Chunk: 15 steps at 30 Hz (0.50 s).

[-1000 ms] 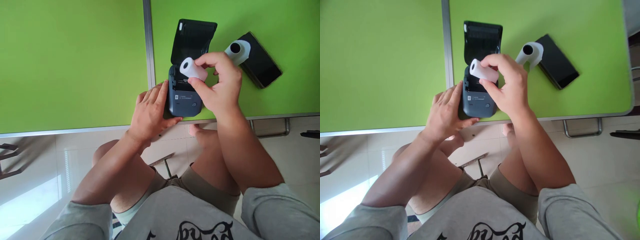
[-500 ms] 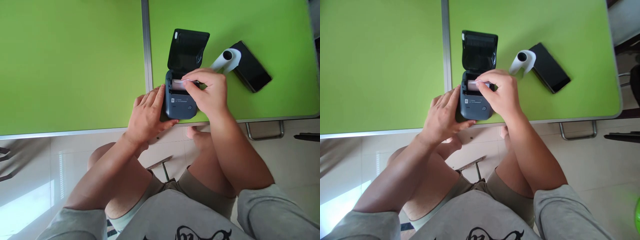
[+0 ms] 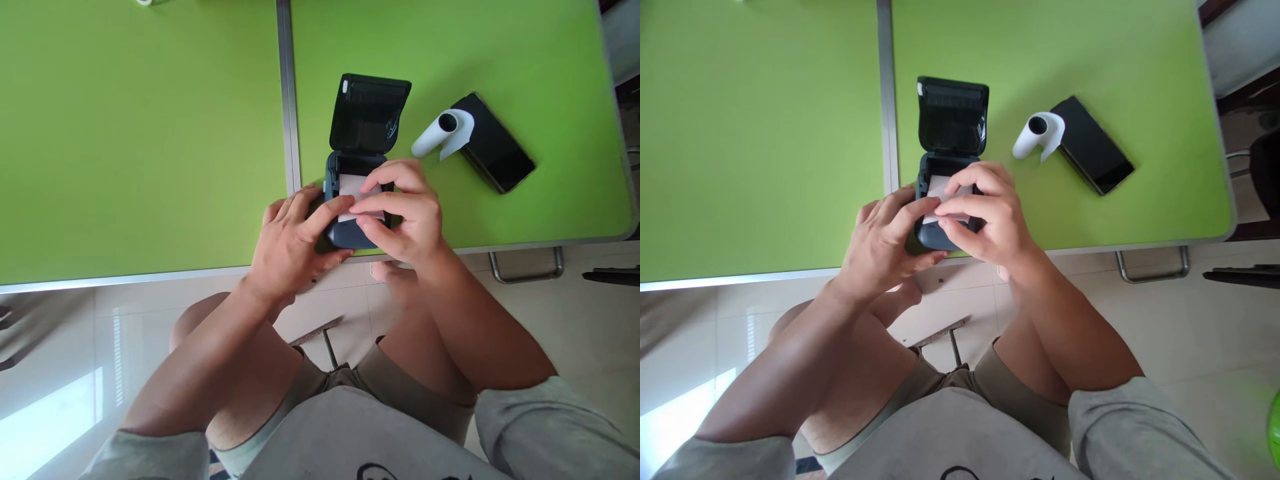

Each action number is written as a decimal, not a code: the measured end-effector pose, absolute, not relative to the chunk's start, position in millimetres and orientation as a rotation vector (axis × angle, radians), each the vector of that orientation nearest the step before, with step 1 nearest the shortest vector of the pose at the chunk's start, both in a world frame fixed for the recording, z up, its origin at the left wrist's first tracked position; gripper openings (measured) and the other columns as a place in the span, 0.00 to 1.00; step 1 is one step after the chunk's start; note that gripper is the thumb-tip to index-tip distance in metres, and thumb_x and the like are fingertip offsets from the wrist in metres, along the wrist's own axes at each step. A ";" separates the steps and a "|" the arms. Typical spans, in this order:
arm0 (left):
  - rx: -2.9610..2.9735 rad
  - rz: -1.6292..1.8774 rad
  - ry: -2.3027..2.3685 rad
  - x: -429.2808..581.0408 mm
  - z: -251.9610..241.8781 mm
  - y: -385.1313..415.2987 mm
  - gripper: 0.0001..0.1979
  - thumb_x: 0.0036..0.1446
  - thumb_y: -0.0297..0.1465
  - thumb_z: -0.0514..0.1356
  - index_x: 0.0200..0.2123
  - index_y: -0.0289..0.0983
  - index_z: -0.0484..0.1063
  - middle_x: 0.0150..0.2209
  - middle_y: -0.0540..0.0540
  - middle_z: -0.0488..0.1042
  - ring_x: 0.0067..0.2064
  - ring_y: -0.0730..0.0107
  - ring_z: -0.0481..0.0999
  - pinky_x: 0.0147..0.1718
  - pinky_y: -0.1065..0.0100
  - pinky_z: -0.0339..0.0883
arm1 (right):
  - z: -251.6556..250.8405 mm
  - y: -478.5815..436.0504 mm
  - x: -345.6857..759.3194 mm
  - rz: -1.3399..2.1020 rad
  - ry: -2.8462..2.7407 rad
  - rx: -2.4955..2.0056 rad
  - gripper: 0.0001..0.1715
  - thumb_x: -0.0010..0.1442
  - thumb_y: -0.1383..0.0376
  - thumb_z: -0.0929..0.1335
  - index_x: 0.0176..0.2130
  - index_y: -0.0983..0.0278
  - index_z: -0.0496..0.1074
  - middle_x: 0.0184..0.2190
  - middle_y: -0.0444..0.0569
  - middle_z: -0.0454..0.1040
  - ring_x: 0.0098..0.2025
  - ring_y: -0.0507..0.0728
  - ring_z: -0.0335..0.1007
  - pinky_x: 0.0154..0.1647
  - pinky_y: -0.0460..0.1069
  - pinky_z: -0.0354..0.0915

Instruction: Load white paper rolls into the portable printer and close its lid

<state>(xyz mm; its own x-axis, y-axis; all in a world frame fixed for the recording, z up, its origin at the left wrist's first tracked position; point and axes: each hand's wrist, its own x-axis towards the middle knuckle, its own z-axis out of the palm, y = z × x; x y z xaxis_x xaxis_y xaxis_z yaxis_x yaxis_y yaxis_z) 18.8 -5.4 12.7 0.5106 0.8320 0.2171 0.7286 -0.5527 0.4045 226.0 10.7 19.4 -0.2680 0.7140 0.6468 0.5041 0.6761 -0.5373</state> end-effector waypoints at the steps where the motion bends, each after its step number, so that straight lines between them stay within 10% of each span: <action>1: 2.495 0.559 1.314 18.6 13.0 -5.5 0.36 0.58 0.54 0.63 0.65 0.48 0.62 0.61 0.37 0.68 0.62 0.49 0.71 0.57 0.52 0.62 | 18.3 10.2 226.5 0.315 -1.897 -0.946 0.12 0.64 0.60 0.66 0.33 0.57 0.78 0.38 0.47 0.75 0.43 0.57 0.71 0.50 0.58 0.69; 9: 2.523 0.584 1.276 16.6 13.4 -4.7 0.32 0.58 0.51 0.65 0.62 0.47 0.65 0.60 0.33 0.68 0.62 0.47 0.70 0.55 0.49 0.64 | -0.1 18.9 237.2 0.595 -1.660 -1.233 0.30 0.64 0.53 0.64 0.63 0.53 0.56 0.70 0.54 0.52 0.67 0.62 0.59 0.60 0.57 0.65; 15: 2.528 0.596 1.282 17.4 12.8 -4.6 0.32 0.58 0.52 0.65 0.61 0.47 0.65 0.59 0.34 0.69 0.61 0.47 0.71 0.55 0.49 0.64 | -8.8 32.0 242.5 0.708 -1.639 -1.183 0.42 0.60 0.35 0.57 0.65 0.46 0.43 0.69 0.47 0.56 0.70 0.63 0.57 0.67 0.64 0.61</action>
<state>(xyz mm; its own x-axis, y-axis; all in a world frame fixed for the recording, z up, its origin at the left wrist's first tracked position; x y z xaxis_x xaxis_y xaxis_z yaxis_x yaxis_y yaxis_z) 17.4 -4.6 12.8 0.5308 0.8110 0.2460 0.7110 -0.5842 0.3915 242.5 32.0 -8.8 -0.0706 0.9294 0.3623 0.3729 0.3614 -0.8546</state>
